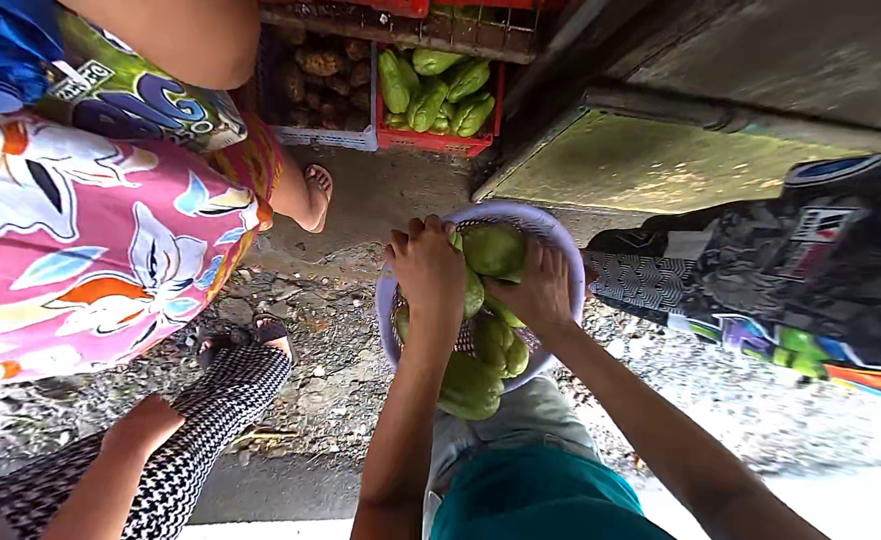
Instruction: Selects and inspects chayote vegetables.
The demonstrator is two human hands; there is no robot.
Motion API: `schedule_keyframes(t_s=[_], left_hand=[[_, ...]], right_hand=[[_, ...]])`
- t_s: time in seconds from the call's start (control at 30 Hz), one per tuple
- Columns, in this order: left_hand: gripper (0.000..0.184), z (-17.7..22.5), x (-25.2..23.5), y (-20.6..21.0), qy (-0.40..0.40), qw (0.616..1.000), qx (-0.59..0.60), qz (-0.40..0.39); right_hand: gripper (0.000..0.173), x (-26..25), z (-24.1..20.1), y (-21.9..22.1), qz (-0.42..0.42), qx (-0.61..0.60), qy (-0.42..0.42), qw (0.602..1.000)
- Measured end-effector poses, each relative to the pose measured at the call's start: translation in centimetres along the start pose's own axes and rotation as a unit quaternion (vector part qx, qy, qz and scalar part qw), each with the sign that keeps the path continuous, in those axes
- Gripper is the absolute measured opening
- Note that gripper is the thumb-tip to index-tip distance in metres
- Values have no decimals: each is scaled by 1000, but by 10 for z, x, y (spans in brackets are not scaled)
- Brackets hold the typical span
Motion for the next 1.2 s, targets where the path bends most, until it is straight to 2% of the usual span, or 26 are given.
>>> schedule_keyframes(t_s=[0.07,0.17,0.37,0.43,0.5,0.53,0.63,0.73,0.8,0.9,0.97,1.03,1.1,1.13,1.2], left_hand=[[33,-8,-7,0,12,999,-2,-32],[35,-21,-12,-7,15,996,18,-82],[38,-30,-8,-4,-20,1000,-15,-7],[38,-26,-3,-8,-24,999,-27,-15],[40,-27,5,-12,-32,999,-39,-21],[40,-30,11,-12,-22,999,-39,-11],[40,-45,28,-9,-13,1000,-23,5],[41,-64,26,-11,-70,995,-33,-58],[46,-80,31,-9,-84,989,-45,-113],[58,-107,41,-5,-115,970,-81,-197],[63,-120,48,0,-137,957,-114,-227],[62,-129,56,6,-161,947,-148,-236],[59,-140,64,11,-193,943,-166,-214],[58,-145,69,13,-207,942,-172,-201],[56,-153,74,13,-226,939,-183,-182]], right_hand=[[99,-3,0,4,-3,15,-24,1000],[88,-8,-3,-12,32,11,-109,993],[79,-13,-45,-51,33,54,-194,979],[86,-8,-50,-58,-7,73,-139,988],[93,-1,-44,-49,-122,64,-33,990],[94,2,-39,-38,-164,48,-7,985],[76,2,-40,-38,-195,-4,-41,980],[64,-11,-37,-83,-179,-142,-35,973],[60,-32,-18,-93,-213,-269,25,939],[53,-83,-6,-44,-321,-397,126,850],[53,-138,-23,10,-367,-415,125,823],[59,-199,-38,76,-345,-392,115,845],[64,-259,-56,135,-265,-362,89,889],[70,-286,-64,157,-234,-341,97,905],[92,-326,-80,179,-235,-275,164,918]])
Point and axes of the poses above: each hand's wrist, its own x-axis away from the middle knuckle, its own y-axis out of the palm, z = x × y, the point moved 6 cm from there along -x, towards the middle knuckle, and after that the axes turned 14 degrees about y, right-handed, at the moved point
